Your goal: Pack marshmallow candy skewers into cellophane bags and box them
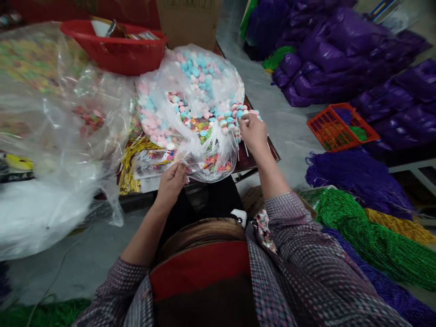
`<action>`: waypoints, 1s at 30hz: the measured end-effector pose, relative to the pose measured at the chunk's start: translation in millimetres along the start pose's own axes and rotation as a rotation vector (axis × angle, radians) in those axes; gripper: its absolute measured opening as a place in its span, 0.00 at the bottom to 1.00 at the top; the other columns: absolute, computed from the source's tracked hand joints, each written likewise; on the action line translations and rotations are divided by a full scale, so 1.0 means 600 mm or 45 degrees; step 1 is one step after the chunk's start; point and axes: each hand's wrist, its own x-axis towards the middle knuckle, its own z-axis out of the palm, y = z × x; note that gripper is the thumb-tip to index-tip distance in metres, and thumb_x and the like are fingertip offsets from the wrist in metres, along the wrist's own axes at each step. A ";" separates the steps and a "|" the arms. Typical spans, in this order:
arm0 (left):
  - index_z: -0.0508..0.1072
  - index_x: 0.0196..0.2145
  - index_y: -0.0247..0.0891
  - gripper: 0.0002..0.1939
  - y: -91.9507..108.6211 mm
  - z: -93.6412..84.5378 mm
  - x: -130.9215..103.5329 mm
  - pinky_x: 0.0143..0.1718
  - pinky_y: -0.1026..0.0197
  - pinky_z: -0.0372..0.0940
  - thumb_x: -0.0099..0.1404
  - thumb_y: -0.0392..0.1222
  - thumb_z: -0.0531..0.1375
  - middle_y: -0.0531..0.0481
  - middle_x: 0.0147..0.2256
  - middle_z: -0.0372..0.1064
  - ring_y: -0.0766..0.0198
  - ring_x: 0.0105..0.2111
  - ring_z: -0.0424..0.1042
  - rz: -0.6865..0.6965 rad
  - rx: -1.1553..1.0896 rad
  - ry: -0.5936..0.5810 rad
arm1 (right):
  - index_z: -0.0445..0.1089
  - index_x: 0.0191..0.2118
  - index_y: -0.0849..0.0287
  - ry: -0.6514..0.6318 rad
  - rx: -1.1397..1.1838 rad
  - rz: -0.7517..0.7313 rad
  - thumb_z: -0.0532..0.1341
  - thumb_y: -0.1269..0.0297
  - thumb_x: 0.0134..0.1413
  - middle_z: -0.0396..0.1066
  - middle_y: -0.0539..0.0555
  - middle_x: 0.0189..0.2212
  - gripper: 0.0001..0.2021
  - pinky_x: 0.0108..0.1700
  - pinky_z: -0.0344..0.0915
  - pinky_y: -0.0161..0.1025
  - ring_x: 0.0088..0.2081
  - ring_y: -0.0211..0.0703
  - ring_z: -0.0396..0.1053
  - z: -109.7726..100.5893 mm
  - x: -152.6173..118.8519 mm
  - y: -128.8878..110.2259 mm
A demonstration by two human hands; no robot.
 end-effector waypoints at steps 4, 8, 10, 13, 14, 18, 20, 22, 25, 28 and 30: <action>0.69 0.25 0.38 0.29 0.008 0.009 0.002 0.17 0.67 0.56 0.53 0.67 0.71 0.60 0.18 0.59 0.77 0.13 0.53 -0.065 -0.349 0.072 | 0.76 0.45 0.64 -0.169 -0.445 0.051 0.62 0.65 0.60 0.78 0.70 0.46 0.11 0.51 0.66 0.51 0.50 0.61 0.74 0.014 0.049 0.004; 0.69 0.25 0.39 0.25 0.017 0.005 0.004 0.21 0.66 0.65 0.52 0.61 0.73 0.65 0.13 0.51 0.77 0.12 0.50 -0.093 -0.476 0.067 | 0.77 0.38 0.63 -0.208 -0.437 0.082 0.61 0.71 0.56 0.79 0.69 0.44 0.08 0.49 0.68 0.49 0.49 0.57 0.75 0.027 0.053 0.018; 0.69 0.24 0.39 0.25 0.016 0.001 0.005 0.21 0.66 0.64 0.52 0.60 0.74 0.65 0.12 0.49 0.77 0.12 0.50 -0.088 -0.481 0.048 | 0.75 0.32 0.61 -0.206 -0.311 0.104 0.61 0.71 0.54 0.79 0.64 0.36 0.05 0.47 0.68 0.47 0.44 0.53 0.76 0.027 0.055 0.030; 0.68 0.23 0.39 0.26 0.013 0.000 0.003 0.21 0.66 0.64 0.53 0.62 0.73 0.66 0.11 0.49 0.77 0.11 0.50 -0.060 -0.526 0.007 | 0.70 0.25 0.58 -0.198 0.032 0.202 0.63 0.71 0.51 0.72 0.54 0.22 0.05 0.37 0.68 0.43 0.31 0.45 0.72 0.024 0.056 0.051; 0.68 0.23 0.39 0.26 0.013 0.001 0.002 0.21 0.65 0.64 0.53 0.63 0.73 0.66 0.11 0.48 0.76 0.11 0.49 -0.054 -0.555 -0.015 | 0.68 0.24 0.57 -0.191 0.167 0.256 0.63 0.72 0.50 0.69 0.51 0.19 0.07 0.33 0.66 0.42 0.27 0.42 0.69 0.023 0.056 0.058; 0.62 0.22 0.40 0.29 0.018 0.006 -0.003 0.24 0.64 0.66 0.60 0.64 0.68 0.65 0.11 0.47 0.75 0.11 0.51 -0.066 -0.659 -0.070 | 0.64 0.23 0.55 -0.140 0.596 0.303 0.63 0.72 0.54 0.63 0.45 0.16 0.11 0.26 0.59 0.37 0.19 0.32 0.60 0.013 0.040 0.072; 0.60 0.22 0.40 0.29 0.020 0.006 -0.005 0.25 0.63 0.66 0.62 0.65 0.66 0.65 0.11 0.46 0.75 0.12 0.50 -0.082 -0.668 -0.080 | 0.64 0.25 0.55 -0.124 0.760 0.152 0.64 0.70 0.55 0.64 0.45 0.18 0.11 0.27 0.60 0.37 0.20 0.30 0.60 0.003 0.015 0.069; 0.61 0.23 0.41 0.29 0.019 0.005 -0.005 0.26 0.62 0.66 0.61 0.66 0.66 0.65 0.11 0.46 0.74 0.12 0.50 -0.098 -0.645 -0.081 | 0.65 0.27 0.55 -0.148 0.926 -0.025 0.67 0.65 0.55 0.65 0.44 0.20 0.11 0.29 0.62 0.36 0.22 0.31 0.61 -0.010 -0.026 0.055; 0.63 0.24 0.42 0.28 0.010 0.004 -0.003 0.26 0.62 0.66 0.57 0.66 0.68 0.65 0.13 0.45 0.74 0.13 0.49 -0.046 -0.583 -0.075 | 0.67 0.31 0.54 -0.319 1.071 -0.145 0.70 0.55 0.54 0.70 0.45 0.25 0.13 0.32 0.66 0.37 0.26 0.34 0.66 -0.028 -0.105 0.016; 0.65 0.24 0.42 0.28 -0.002 0.005 0.000 0.22 0.63 0.60 0.54 0.68 0.70 0.64 0.14 0.47 0.75 0.13 0.51 0.042 -0.520 -0.096 | 0.68 0.36 0.51 -0.450 1.153 -0.137 0.68 0.45 0.56 0.74 0.47 0.29 0.17 0.32 0.68 0.38 0.30 0.37 0.71 -0.032 -0.173 -0.027; 0.66 0.25 0.41 0.28 -0.008 0.007 0.001 0.18 0.65 0.53 0.55 0.68 0.69 0.63 0.14 0.49 0.75 0.13 0.52 0.062 -0.473 -0.106 | 0.68 0.37 0.51 -0.462 1.173 -0.175 0.67 0.42 0.56 0.76 0.48 0.32 0.18 0.33 0.69 0.38 0.32 0.39 0.73 -0.026 -0.200 -0.047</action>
